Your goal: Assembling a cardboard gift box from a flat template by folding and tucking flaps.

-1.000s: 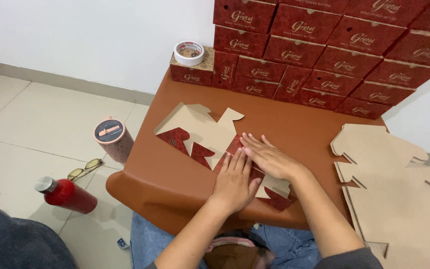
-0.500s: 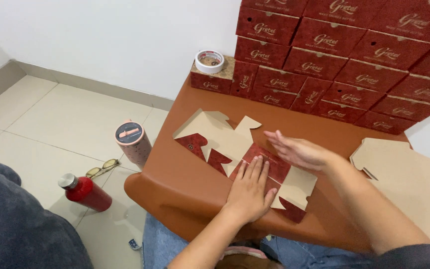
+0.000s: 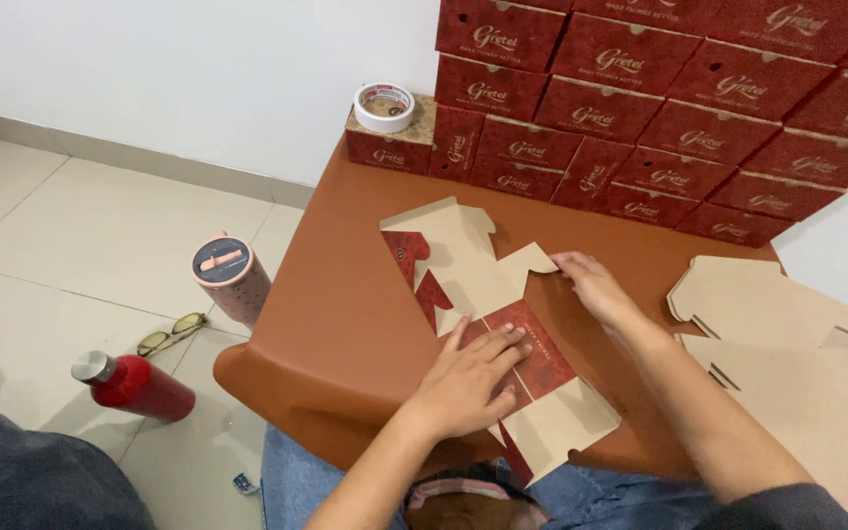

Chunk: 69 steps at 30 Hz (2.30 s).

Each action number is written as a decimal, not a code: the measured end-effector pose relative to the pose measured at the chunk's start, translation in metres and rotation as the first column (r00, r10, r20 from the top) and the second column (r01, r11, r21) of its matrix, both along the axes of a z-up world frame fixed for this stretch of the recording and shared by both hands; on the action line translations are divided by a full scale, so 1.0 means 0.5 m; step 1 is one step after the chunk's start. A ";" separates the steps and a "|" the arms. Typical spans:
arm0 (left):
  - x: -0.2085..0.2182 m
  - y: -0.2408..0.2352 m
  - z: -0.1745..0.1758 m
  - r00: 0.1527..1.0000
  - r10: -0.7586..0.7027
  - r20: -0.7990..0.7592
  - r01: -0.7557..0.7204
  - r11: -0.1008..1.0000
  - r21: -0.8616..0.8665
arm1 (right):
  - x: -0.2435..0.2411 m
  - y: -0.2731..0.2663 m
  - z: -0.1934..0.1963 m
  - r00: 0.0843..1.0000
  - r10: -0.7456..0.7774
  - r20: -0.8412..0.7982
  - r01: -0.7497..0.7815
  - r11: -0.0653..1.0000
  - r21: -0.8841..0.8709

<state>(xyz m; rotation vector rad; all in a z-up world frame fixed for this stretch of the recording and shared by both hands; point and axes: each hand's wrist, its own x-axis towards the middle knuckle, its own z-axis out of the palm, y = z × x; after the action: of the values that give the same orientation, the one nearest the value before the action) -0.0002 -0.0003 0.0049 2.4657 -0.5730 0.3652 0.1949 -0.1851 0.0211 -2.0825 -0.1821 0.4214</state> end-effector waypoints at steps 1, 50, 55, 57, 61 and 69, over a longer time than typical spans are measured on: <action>0.000 -0.001 0.003 1.000 -0.002 0.002 0.002 1.000 0.001 | -0.004 0.009 0.001 1.000 -0.002 0.002 0.002 1.000 0.001; -0.072 0.023 0.047 0.939 0.338 0.066 -0.297 0.893 -0.337 | -0.562 -0.079 -0.033 0.722 -0.154 0.674 0.180 0.983 0.032; -0.099 -0.006 0.056 0.892 0.385 0.236 -0.367 0.923 -0.118 | -0.525 -0.086 -0.005 0.631 -0.144 0.763 0.248 0.968 -0.023; -0.116 -0.024 0.073 0.908 0.268 0.321 -0.279 0.960 -0.011 | -0.512 -0.095 -0.008 0.657 -0.202 0.726 0.264 0.964 0.029; -0.140 -0.006 0.079 0.918 0.158 0.363 -0.136 0.987 -0.085 | -0.485 -0.126 -0.015 0.670 -0.224 0.707 0.295 0.955 0.023; -0.142 0.137 0.046 0.697 0.691 0.191 -0.649 0.721 -0.243 | -0.388 -0.190 -0.007 0.599 -0.337 0.727 0.512 0.858 -0.024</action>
<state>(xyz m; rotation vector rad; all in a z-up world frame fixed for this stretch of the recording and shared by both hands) -0.0710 0.0684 0.0278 2.3990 0.3037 1.0095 0.0009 -0.2802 0.0178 -2.3323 -0.0639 -0.7212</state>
